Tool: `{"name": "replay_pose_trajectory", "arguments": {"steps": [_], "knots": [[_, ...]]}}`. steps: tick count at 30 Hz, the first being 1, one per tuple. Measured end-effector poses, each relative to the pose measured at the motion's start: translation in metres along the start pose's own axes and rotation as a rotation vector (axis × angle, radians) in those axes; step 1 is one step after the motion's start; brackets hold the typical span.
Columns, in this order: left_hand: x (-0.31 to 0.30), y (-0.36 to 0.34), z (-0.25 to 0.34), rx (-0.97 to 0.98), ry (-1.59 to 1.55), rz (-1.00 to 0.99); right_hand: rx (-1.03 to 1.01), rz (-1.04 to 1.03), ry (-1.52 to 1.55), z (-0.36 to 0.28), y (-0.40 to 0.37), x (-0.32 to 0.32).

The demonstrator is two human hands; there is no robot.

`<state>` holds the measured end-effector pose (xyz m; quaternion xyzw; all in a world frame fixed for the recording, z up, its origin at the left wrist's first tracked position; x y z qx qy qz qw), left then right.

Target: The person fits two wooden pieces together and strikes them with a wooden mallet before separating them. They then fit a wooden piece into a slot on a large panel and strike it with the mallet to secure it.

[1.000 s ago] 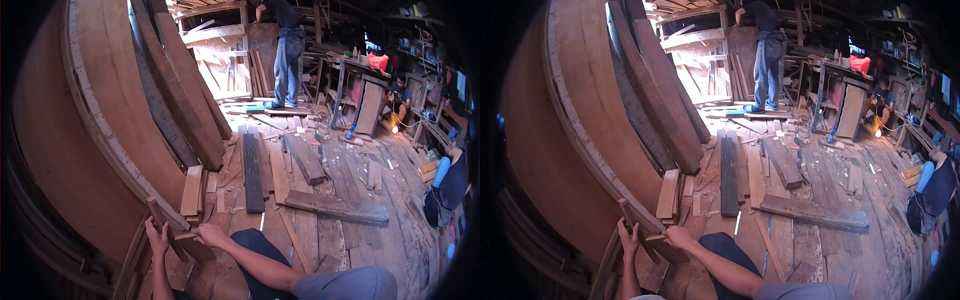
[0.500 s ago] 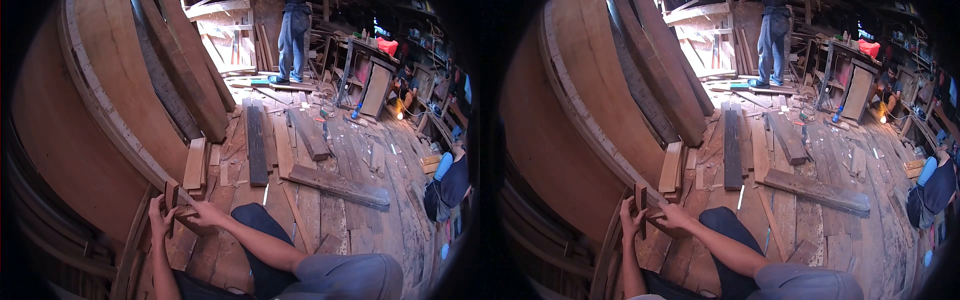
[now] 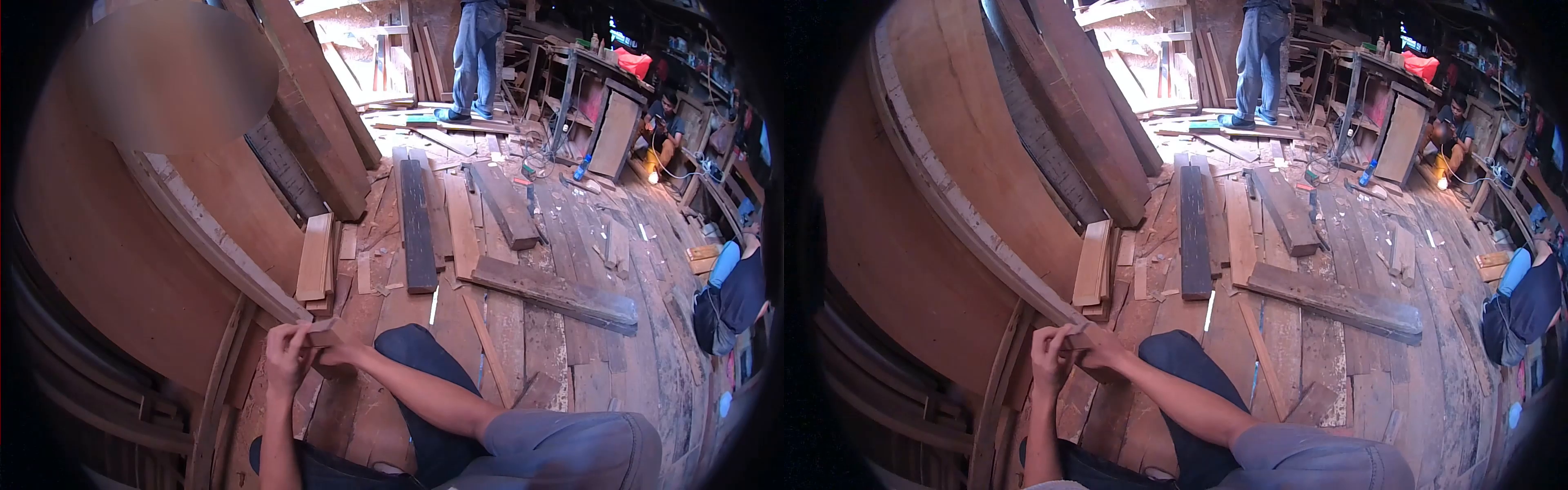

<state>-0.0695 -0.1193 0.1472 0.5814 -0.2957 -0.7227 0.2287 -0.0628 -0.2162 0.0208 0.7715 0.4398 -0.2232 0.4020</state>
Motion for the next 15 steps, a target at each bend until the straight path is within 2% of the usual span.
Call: {"name": "replay_pose_trajectory", "arguments": {"steps": [3,6,8,12,13,15], "knots": [[0.008,0.007,0.017,0.069,-0.021,-0.024,0.132,-0.212,0.389,0.010,-0.010,0.017],[0.010,0.004,0.012,0.008,-0.064,-0.035,0.144,-0.191,0.263,-0.002,-0.016,-0.007],[0.012,0.000,-0.001,-0.091,-0.123,-0.032,0.177,-0.072,0.060,0.014,-0.014,0.005],[0.014,-0.005,-0.011,-0.121,-0.150,-0.012,0.213,-0.047,0.097,0.032,-0.009,0.029],[0.016,-0.004,-0.011,-0.091,-0.121,-0.013,0.251,-0.011,0.144,0.031,-0.010,0.026],[0.018,0.002,-0.016,-0.136,-0.207,-0.029,0.104,0.210,0.366,0.012,-0.008,-0.003]]}}
Point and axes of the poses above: each hand's wrist, its own y-axis towards the middle knuckle, its own x-axis out of the palm, z = x × y, the point moved 10 cm from there along y, towards the middle knuckle, and after that the axes turned 3 degrees about -z, right-handed, at the moved point
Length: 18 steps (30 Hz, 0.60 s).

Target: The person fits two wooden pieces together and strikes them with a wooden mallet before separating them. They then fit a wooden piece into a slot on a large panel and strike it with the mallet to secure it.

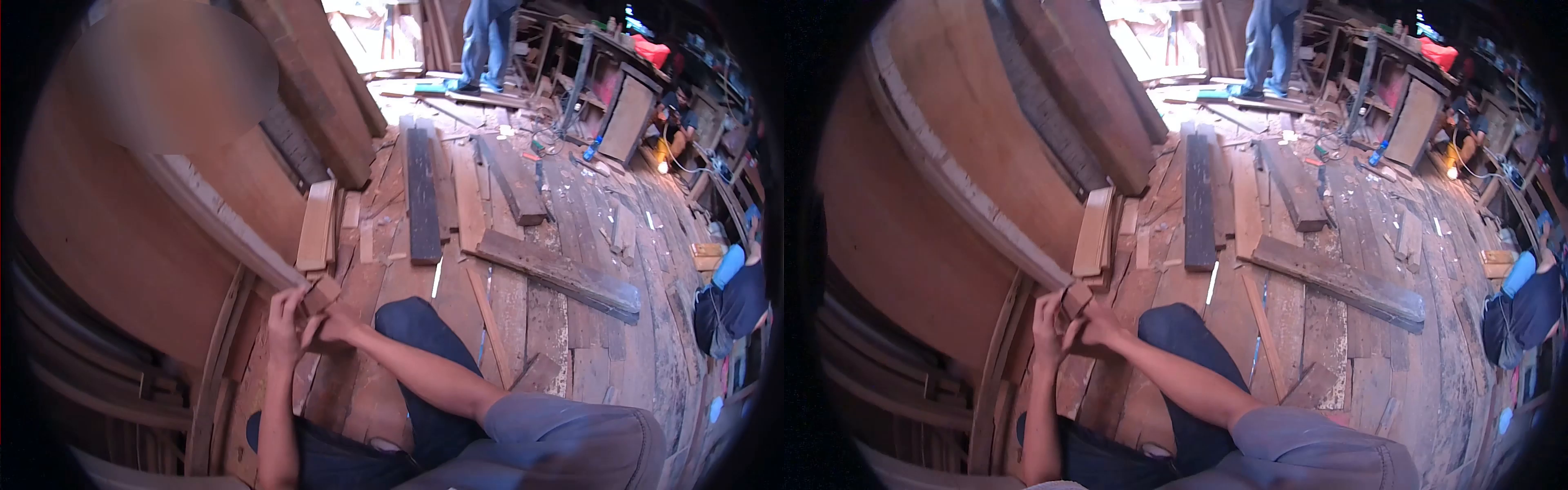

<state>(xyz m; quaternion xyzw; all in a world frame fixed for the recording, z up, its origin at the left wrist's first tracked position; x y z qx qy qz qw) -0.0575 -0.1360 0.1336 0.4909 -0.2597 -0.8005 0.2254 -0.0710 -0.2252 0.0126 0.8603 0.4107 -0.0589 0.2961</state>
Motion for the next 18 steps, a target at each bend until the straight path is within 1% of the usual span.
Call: {"name": "replay_pose_trajectory", "arguments": {"steps": [1,3,5,6,7,9,10,13,16,18], "knots": [[-0.002,0.003,-0.003,-0.039,-0.038,-0.006,-0.071,0.080,0.133,-0.013,-0.001,-0.009],[-0.010,0.003,-0.017,-0.156,-0.019,-0.057,0.069,0.044,0.038,-0.005,-0.003,-0.008],[-0.016,-0.004,-0.042,-0.250,0.066,-0.174,0.008,0.070,-0.163,-0.009,0.002,-0.009],[-0.019,-0.018,-0.062,-0.311,0.127,-0.238,0.120,0.045,-0.082,-0.006,0.005,-0.012],[-0.014,-0.038,-0.087,-0.440,0.056,-0.364,0.232,0.026,-0.008,-0.002,0.005,-0.014],[-0.001,-0.074,-0.121,-0.664,-0.107,-0.611,0.229,0.026,0.009,-0.003,0.007,-0.017],[0.000,-0.082,-0.122,-0.651,-0.158,-0.602,0.229,0.037,0.010,-0.004,0.007,-0.019],[0.018,-0.098,-0.132,-0.770,-0.198,-0.796,0.303,0.031,-0.021,-0.001,0.007,-0.021],[0.013,-0.075,-0.114,-0.616,-0.242,-0.639,0.240,0.161,-0.022,-0.005,0.010,-0.032],[0.011,-0.073,-0.113,-0.623,-0.192,-0.622,0.157,0.284,-0.052,-0.007,0.011,-0.044]]}}
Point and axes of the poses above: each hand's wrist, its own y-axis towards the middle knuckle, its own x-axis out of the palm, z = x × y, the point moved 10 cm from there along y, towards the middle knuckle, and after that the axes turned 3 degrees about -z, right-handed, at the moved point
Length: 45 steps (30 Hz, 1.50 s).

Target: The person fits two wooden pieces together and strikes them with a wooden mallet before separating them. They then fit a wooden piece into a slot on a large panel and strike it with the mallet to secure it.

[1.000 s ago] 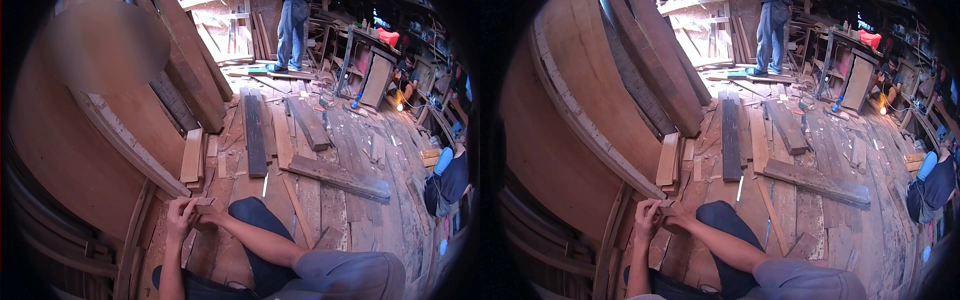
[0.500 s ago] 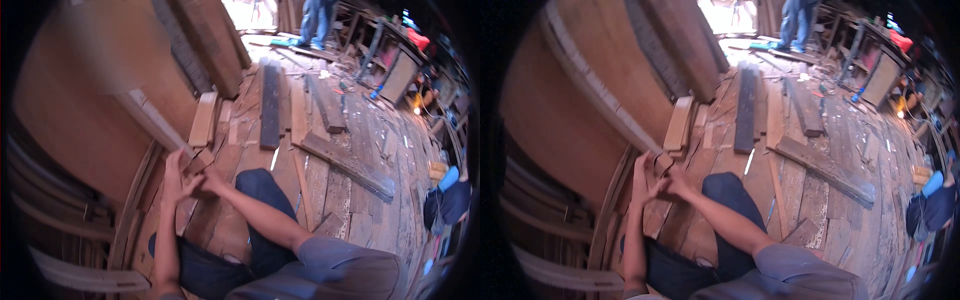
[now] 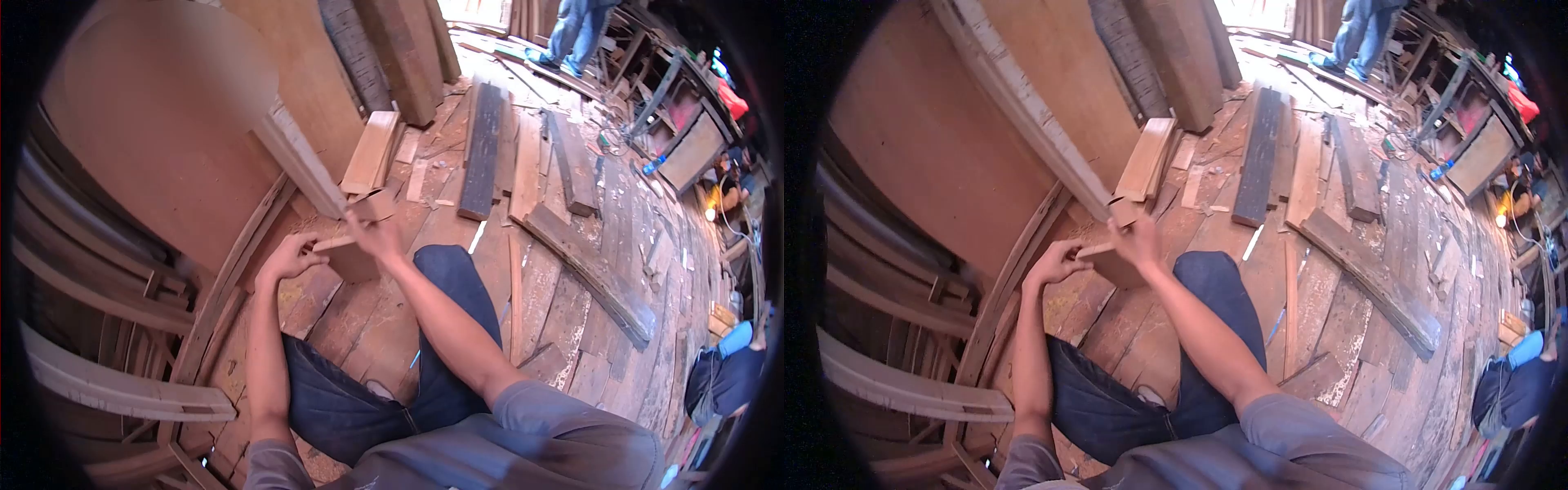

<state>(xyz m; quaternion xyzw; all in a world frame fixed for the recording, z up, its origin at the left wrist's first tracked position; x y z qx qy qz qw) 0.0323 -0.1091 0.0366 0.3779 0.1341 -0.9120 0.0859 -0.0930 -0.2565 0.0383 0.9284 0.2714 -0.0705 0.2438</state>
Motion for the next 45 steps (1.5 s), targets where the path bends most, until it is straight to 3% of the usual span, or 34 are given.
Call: {"name": "replay_pose_trajectory", "arguments": {"steps": [1,3,5,8,17,24,27,30,33,35,37,39,43,45], "knots": [[-0.004,0.002,0.000,-0.012,0.018,0.019,-0.043,0.059,-0.002,0.001,0.003,-0.006],[-0.006,0.004,-0.006,-0.015,0.001,0.054,0.110,0.098,0.154,0.027,0.008,-0.004],[-0.007,0.007,-0.008,0.003,-0.054,0.093,-0.070,0.133,-0.118,-0.012,0.020,-0.032],[-0.010,0.010,-0.004,0.011,-0.013,0.146,0.015,0.166,-0.039,-0.017,0.026,-0.057],[-0.013,0.020,-0.007,-0.004,0.018,0.209,-0.100,0.343,0.414,-0.022,0.027,-0.103],[-0.014,0.021,0.008,0.043,0.076,0.225,0.151,0.266,0.599,-0.014,0.029,-0.100],[-0.020,0.020,-0.001,0.039,0.038,0.260,0.462,0.127,0.798,0.012,0.026,-0.082],[-0.033,0.018,-0.022,-0.042,-0.074,0.354,0.487,0.194,1.013,0.019,0.030,-0.081],[-0.052,0.011,-0.032,-0.099,0.073,0.525,0.454,0.033,1.157,0.028,0.034,-0.062],[-0.060,0.007,-0.041,-0.144,0.095,0.586,0.386,0.126,0.938,0.061,0.037,-0.058],[-0.062,0.007,-0.055,-0.133,0.077,0.633,0.354,0.084,0.793,0.034,0.036,-0.051],[-0.063,0.007,-0.058,-0.129,0.068,0.619,0.364,-0.075,0.711,-0.013,0.023,-0.050],[-0.058,0.009,-0.051,-0.131,0.059,0.592,-0.168,-0.178,-0.088,-0.057,0.008,-0.018],[-0.055,0.013,-0.046,-0.124,0.062,0.572,-0.063,-0.448,-0.285,-0.025,-0.013,0.028]]}}
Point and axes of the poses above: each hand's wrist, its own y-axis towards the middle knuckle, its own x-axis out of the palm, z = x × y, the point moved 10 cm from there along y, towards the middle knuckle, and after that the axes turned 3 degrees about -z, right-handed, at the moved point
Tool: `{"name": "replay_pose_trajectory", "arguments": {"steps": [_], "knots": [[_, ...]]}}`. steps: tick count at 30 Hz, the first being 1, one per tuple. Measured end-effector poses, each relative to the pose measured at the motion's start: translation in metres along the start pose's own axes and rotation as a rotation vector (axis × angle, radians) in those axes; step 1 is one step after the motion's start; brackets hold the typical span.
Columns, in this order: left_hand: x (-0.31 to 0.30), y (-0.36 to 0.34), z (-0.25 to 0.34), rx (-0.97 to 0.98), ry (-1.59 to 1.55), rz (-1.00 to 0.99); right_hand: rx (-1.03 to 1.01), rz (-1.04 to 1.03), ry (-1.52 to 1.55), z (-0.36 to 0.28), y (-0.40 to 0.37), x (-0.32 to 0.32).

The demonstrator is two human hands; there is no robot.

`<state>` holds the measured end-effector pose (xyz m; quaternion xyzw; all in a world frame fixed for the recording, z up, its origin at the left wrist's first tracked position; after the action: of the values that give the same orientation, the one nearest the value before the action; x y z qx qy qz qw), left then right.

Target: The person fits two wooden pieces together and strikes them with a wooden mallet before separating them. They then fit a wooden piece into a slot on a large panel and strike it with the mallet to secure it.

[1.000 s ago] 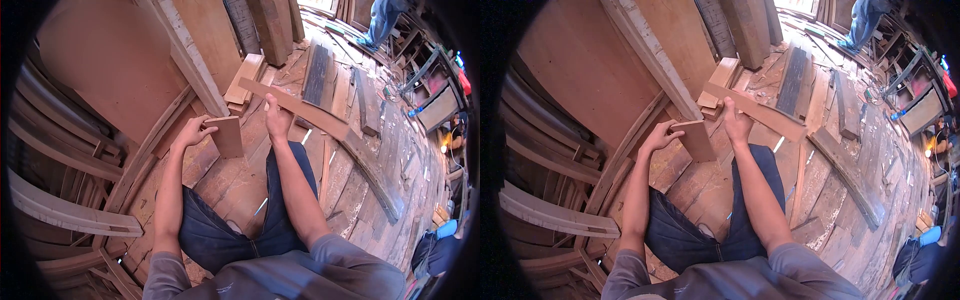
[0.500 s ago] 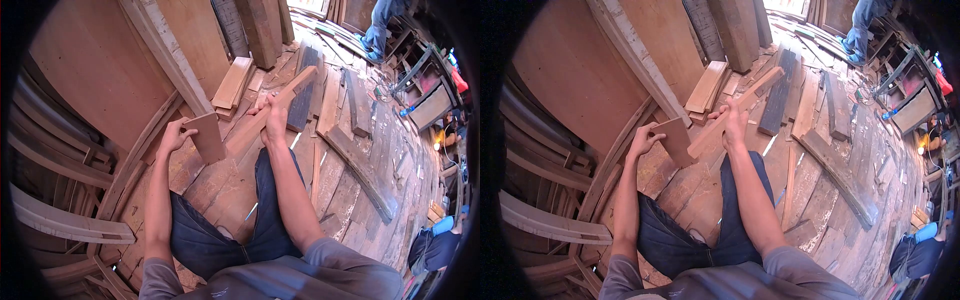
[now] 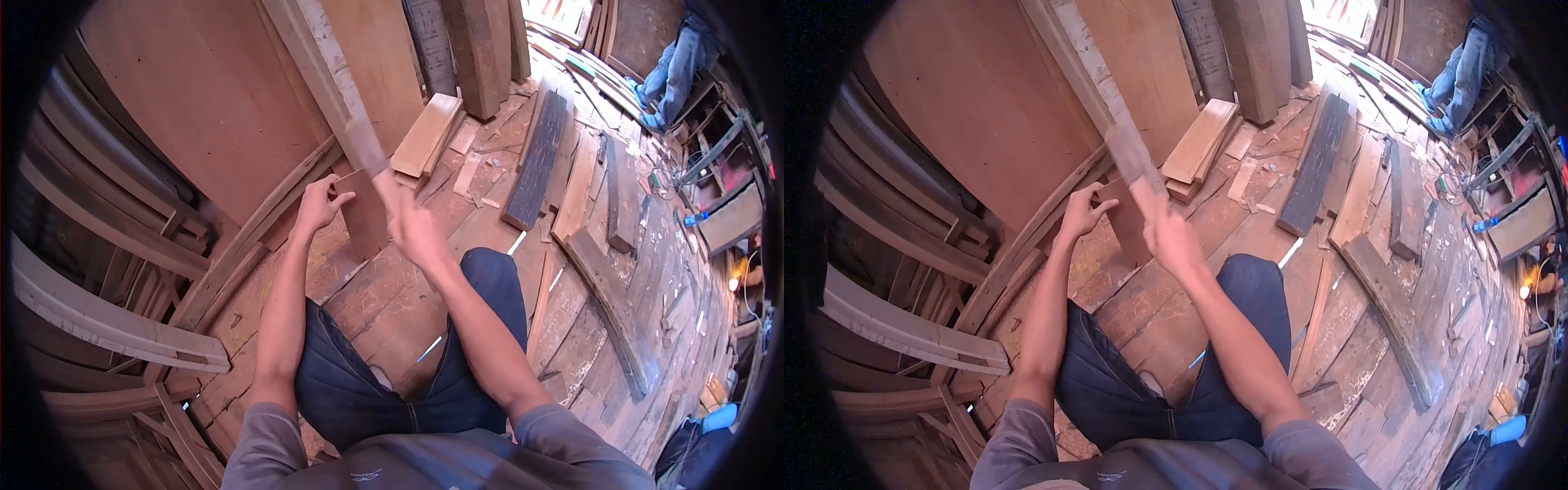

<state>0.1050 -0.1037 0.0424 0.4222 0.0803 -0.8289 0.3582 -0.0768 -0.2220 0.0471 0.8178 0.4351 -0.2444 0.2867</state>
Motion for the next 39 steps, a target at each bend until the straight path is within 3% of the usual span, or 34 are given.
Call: {"name": "replay_pose_trajectory", "arguments": {"steps": [1,4,9,11,14,15,17,19,23,26,27,34,35,38,39], "knots": [[0.002,0.002,0.000,0.046,0.006,0.003,0.049,-0.144,-0.084,0.007,-0.002,0.022],[0.000,-0.001,-0.001,0.049,-0.004,0.009,0.096,-0.020,0.089,0.006,-0.002,0.018],[0.000,-0.005,-0.002,0.006,0.008,-0.007,-0.273,0.316,0.247,-0.043,0.006,-0.031],[0.001,-0.005,-0.003,-0.008,0.011,-0.023,0.075,0.019,0.791,-0.018,0.005,-0.003],[0.004,-0.008,-0.002,0.003,-0.006,-0.035,0.351,-0.157,0.917,-0.001,-0.011,0.025],[0.003,-0.008,-0.003,0.014,-0.015,-0.030,0.334,-0.097,0.865,0.012,-0.007,0.033],[0.001,-0.008,-0.003,0.062,0.032,-0.010,-0.074,0.150,0.523,0.013,0.021,0.002],[-0.002,-0.010,-0.002,0.077,0.026,-0.003,0.047,0.076,0.751,-0.029,0.019,-0.035],[0.004,-0.012,-0.005,0.010,0.042,-0.048,-0.232,0.568,0.278,-0.068,0.008,-0.088],[0.004,-0.013,0.009,0.071,0.015,-0.050,-0.013,0.031,-0.175,-0.020,0.014,0.008],[0.006,-0.015,0.013,0.086,0.023,-0.055,-0.067,-0.002,-0.168,-0.025,0.005,0.015],[0.011,-0.017,0.024,0.105,0.068,-0.053,-0.257,0.389,0.015,-0.088,0.001,-0.040],[0.010,-0.018,0.026,0.111,0.071,-0.046,-0.215,0.360,-0.027,-0.086,0.001,-0.037],[0.013,-0.017,0.022,0.133,0.058,-0.033,0.057,-0.037,-0.245,-0.038,0.006,0.013],[0.013,-0.017,0.024,0.132,0.054,-0.023,0.053,-0.034,-0.230,-0.035,0.005,0.014]]}}
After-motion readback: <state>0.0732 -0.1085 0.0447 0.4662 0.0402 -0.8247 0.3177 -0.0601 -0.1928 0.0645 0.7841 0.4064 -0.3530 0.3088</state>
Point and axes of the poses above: each hand's wrist, its own y-axis towards the middle knuckle, its own x-axis out of the palm, z = x × y, the point moved 10 cm from there along y, towards the middle knuckle, and after that the axes turned 3 degrees about -z, right-handed, at the moved point
